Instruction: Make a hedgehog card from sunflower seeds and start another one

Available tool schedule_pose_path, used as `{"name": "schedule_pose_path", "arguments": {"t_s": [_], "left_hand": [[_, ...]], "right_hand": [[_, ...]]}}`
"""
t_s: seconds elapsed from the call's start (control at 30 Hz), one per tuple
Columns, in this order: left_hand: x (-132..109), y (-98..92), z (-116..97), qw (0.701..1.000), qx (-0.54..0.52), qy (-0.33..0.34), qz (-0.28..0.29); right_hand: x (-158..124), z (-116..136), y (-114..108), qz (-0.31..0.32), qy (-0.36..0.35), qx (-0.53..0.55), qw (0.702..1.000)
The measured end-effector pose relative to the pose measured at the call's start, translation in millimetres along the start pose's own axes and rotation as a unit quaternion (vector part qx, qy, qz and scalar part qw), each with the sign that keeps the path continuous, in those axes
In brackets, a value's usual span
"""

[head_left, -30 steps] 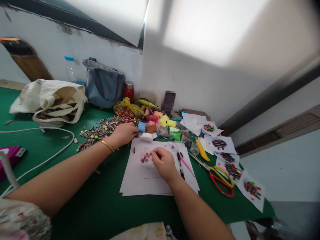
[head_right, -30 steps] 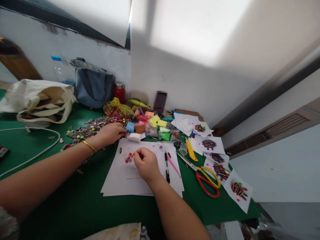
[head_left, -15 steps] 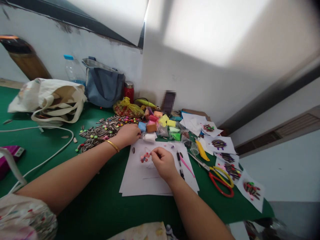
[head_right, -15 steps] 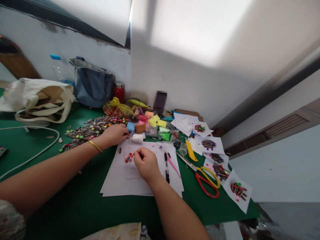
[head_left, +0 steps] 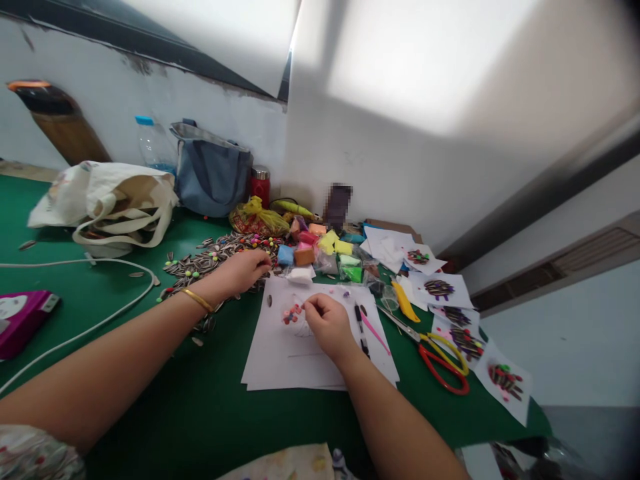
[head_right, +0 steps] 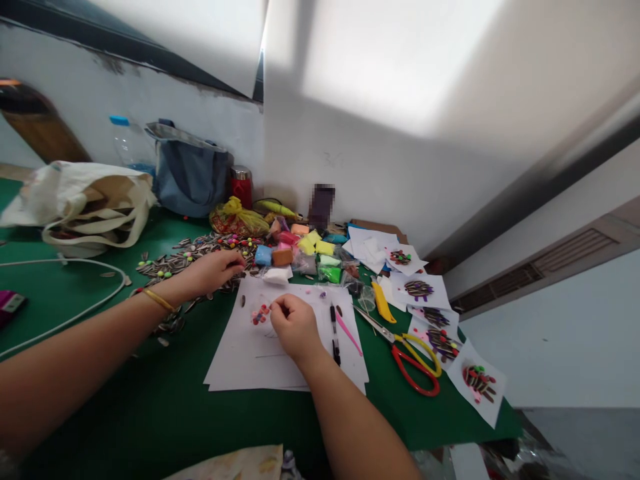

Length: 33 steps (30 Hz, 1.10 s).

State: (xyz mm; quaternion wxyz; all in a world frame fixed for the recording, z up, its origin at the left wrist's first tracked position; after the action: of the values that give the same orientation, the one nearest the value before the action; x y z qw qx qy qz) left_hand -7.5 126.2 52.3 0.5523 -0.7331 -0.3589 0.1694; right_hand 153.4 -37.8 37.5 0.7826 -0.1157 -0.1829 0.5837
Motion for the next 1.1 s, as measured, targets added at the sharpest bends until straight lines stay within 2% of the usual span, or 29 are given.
{"name": "schedule_pose_path", "arguments": {"t_s": [0.2,0.33,0.63,0.8,0.87,0.97,1.1], "left_hand": [[-18,1.7,-8,0.999,-0.03,0.015,0.011],[-27,4.4,-10,0.999,-0.044,-0.001,0.025],[-38,4.7,-7,0.998,0.008,-0.044,0.036],[-41,-1.3,-16,1.0,0.011,0.015,0.0],[-42,-1.9,-16,1.0,-0.021,0.006,-0.005],[-44,1.6,-17,0.997,-0.063,-0.022,0.025],[-48,4.4,-19,0.995,-0.065,-0.051,0.059]], "right_hand": [[0,-3,2,0.004,0.01,0.005,1.0],[-1,-3,2,0.006,0.01,0.008,1.0],[-2,0,1,0.007,0.01,-0.002,1.0],[0,-3,2,0.01,0.011,0.0,1.0],[0,-5,3,0.01,0.013,-0.001,1.0],[0,-5,3,0.008,0.015,0.001,1.0],[0,-4,2,0.01,0.011,0.0,1.0]]}}
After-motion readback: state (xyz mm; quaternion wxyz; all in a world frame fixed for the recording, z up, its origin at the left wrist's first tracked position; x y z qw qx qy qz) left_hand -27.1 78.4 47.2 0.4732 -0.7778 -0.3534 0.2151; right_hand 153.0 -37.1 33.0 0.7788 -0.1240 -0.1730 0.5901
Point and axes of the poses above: each hand's wrist, its own x-axis towards the middle knuckle, its own y-axis out of the palm, z = x × y, the point moved 6 cm from there along x, towards the middle knuckle, and after that the axes turned 2 degrees about y, right-handed, at the moved point
